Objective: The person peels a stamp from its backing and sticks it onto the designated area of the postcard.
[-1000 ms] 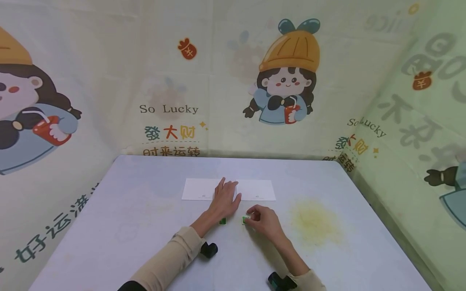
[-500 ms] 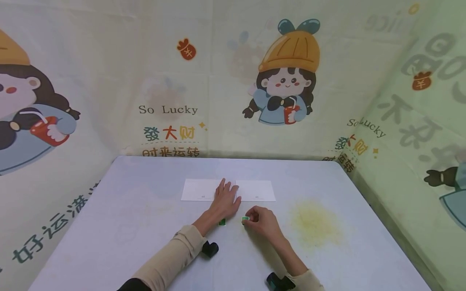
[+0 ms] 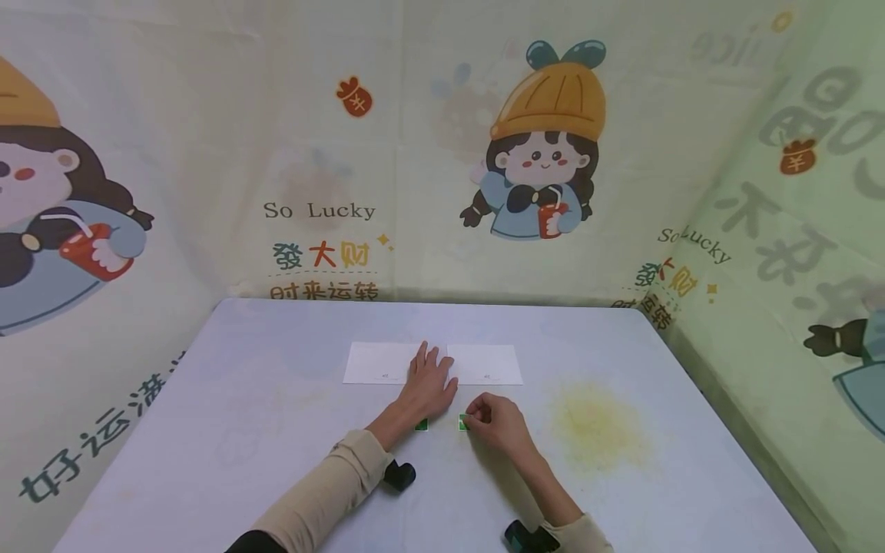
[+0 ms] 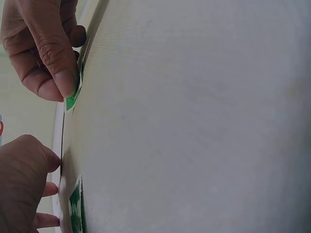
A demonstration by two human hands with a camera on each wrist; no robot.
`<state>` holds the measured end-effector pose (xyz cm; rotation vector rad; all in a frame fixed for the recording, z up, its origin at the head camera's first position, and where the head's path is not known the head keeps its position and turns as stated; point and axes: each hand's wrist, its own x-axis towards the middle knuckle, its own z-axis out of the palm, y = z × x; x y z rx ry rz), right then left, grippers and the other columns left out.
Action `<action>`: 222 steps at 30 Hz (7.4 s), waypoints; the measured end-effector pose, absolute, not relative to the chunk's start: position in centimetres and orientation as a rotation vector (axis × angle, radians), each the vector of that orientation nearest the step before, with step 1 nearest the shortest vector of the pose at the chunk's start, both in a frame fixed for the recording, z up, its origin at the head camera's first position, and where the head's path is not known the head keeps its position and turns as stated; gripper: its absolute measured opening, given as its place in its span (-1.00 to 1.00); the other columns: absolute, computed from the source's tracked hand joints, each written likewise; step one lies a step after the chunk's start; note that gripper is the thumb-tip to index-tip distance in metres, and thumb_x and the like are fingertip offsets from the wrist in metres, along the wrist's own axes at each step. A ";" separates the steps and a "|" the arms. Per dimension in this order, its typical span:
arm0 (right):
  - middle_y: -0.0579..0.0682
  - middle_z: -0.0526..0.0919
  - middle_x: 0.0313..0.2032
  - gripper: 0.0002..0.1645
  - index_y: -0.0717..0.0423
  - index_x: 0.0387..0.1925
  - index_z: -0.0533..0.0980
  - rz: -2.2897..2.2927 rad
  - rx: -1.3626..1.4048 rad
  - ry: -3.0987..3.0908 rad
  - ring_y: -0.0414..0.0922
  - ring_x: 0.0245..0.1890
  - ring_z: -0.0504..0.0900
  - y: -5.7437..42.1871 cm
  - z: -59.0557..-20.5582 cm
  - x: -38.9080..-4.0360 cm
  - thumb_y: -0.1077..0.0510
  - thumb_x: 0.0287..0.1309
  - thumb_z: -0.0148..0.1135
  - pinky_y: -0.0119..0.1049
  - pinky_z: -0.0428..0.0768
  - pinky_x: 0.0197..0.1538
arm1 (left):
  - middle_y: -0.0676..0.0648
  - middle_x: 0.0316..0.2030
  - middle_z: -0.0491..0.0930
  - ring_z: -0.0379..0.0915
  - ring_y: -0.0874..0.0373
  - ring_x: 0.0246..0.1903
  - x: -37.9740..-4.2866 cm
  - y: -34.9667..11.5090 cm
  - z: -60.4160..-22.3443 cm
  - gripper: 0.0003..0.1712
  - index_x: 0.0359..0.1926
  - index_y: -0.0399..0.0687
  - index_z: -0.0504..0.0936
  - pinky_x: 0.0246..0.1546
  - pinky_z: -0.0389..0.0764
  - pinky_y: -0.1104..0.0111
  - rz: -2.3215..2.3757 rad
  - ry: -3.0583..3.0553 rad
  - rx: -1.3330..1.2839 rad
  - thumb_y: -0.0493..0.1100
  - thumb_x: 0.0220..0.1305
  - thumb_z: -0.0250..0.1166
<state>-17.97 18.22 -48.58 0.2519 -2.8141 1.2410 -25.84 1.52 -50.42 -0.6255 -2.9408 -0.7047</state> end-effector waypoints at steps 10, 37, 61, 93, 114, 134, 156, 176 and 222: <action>-0.13 0.55 -0.52 -0.91 0.17 -0.38 0.61 1.253 0.255 -2.826 -0.23 -0.48 0.46 18.3 -49.0 -18.1 0.29 0.16 0.42 -0.43 0.44 -0.38 | -0.34 0.46 0.24 -0.17 -0.31 0.55 -25.7 1.5 -50.5 -0.43 0.38 -0.18 0.45 0.51 0.00 -0.12 -0.683 -2.965 -0.591 0.02 0.50 0.15; -0.14 0.61 -0.48 -0.91 0.09 -0.37 0.64 1.408 0.130 -2.741 -0.21 -0.41 0.51 18.9 -47.2 -16.7 0.20 0.19 0.44 -0.41 0.46 -0.35 | -0.24 0.27 0.53 0.18 -0.21 0.46 -22.4 -0.5 -47.6 -0.52 0.27 -0.19 0.54 0.43 0.23 -0.10 -1.060 -2.688 -0.709 -0.01 0.49 0.15; -0.33 0.55 -0.49 -0.79 -0.04 -0.40 0.64 1.092 0.288 -2.434 -0.01 -0.36 0.49 18.6 -45.4 -13.4 0.30 0.03 0.51 -0.37 0.45 -0.34 | -0.06 -0.06 0.76 0.65 0.02 -0.01 -16.5 -1.2 -45.5 -0.63 0.09 -0.12 0.68 -0.03 0.66 0.09 -1.348 -2.605 -0.619 0.01 0.51 0.16; -0.09 0.51 -0.55 -0.84 0.10 -0.44 0.57 0.305 0.592 -2.066 -0.07 -0.45 0.45 17.0 -44.5 -11.2 0.25 0.18 0.09 -0.29 0.44 -0.41 | 0.00 -0.58 0.71 0.46 0.27 -0.59 -14.0 0.3 -44.2 -0.75 -0.27 -0.11 0.73 -0.47 0.36 0.44 -1.993 -2.412 -0.573 -0.09 0.48 0.21; -0.07 0.55 -0.54 -0.86 0.09 -0.41 0.62 0.270 0.649 -2.052 -0.07 -0.42 0.48 16.1 -44.2 -11.1 0.31 -0.07 0.41 -0.29 0.41 -0.45 | 0.03 -0.62 0.64 0.52 0.15 -0.58 -14.0 0.1 -44.1 -0.76 -0.25 -0.11 0.75 -0.57 0.30 0.46 -1.941 -2.443 -0.555 -0.17 0.48 0.18; -0.23 0.55 -0.53 -0.75 0.07 -0.26 0.68 0.803 0.567 -2.132 -0.23 -0.38 0.44 16.1 -44.7 -10.8 0.28 -0.06 0.48 -0.49 0.47 -0.36 | 0.02 -0.71 0.54 0.15 0.34 -0.73 -14.4 -1.0 -44.2 -0.77 -0.24 -0.12 0.71 -0.67 0.12 0.46 -1.931 -2.527 -0.605 -0.12 0.48 0.18; -0.39 0.45 -0.65 -0.72 -0.01 -0.33 0.72 0.781 0.490 -2.167 -0.32 -0.51 0.40 16.2 -44.8 -10.4 0.30 -0.16 0.56 -0.68 0.28 -0.47 | -0.03 -0.69 0.55 0.20 0.32 -0.72 -14.4 -1.8 -44.1 -0.71 -0.12 -0.17 0.63 -0.65 0.15 0.45 -2.002 -2.549 -0.784 -0.04 0.56 0.14; -0.36 0.48 -0.65 -0.92 0.03 -0.37 0.74 0.778 0.443 -2.230 -0.29 -0.53 0.40 16.0 -44.9 -10.4 0.24 0.05 0.42 -0.61 0.34 -0.44 | -0.03 -0.71 0.52 0.30 0.30 -0.69 -14.3 -1.8 -44.0 -0.74 -0.10 -0.19 0.62 -0.60 0.21 0.45 -1.998 -2.551 -0.824 -0.09 0.57 0.12; -0.39 0.50 -0.65 -0.87 0.04 -0.42 0.72 0.861 0.296 -2.187 -0.36 -0.52 0.34 17.8 -44.7 -10.8 0.33 -0.01 0.48 -0.54 0.36 -0.48 | -0.04 -0.68 0.53 0.51 -0.13 -0.61 -14.8 -2.9 -44.3 -0.75 -0.12 -0.21 0.64 -0.67 0.20 0.47 -2.050 -2.541 -0.727 -0.09 0.53 0.18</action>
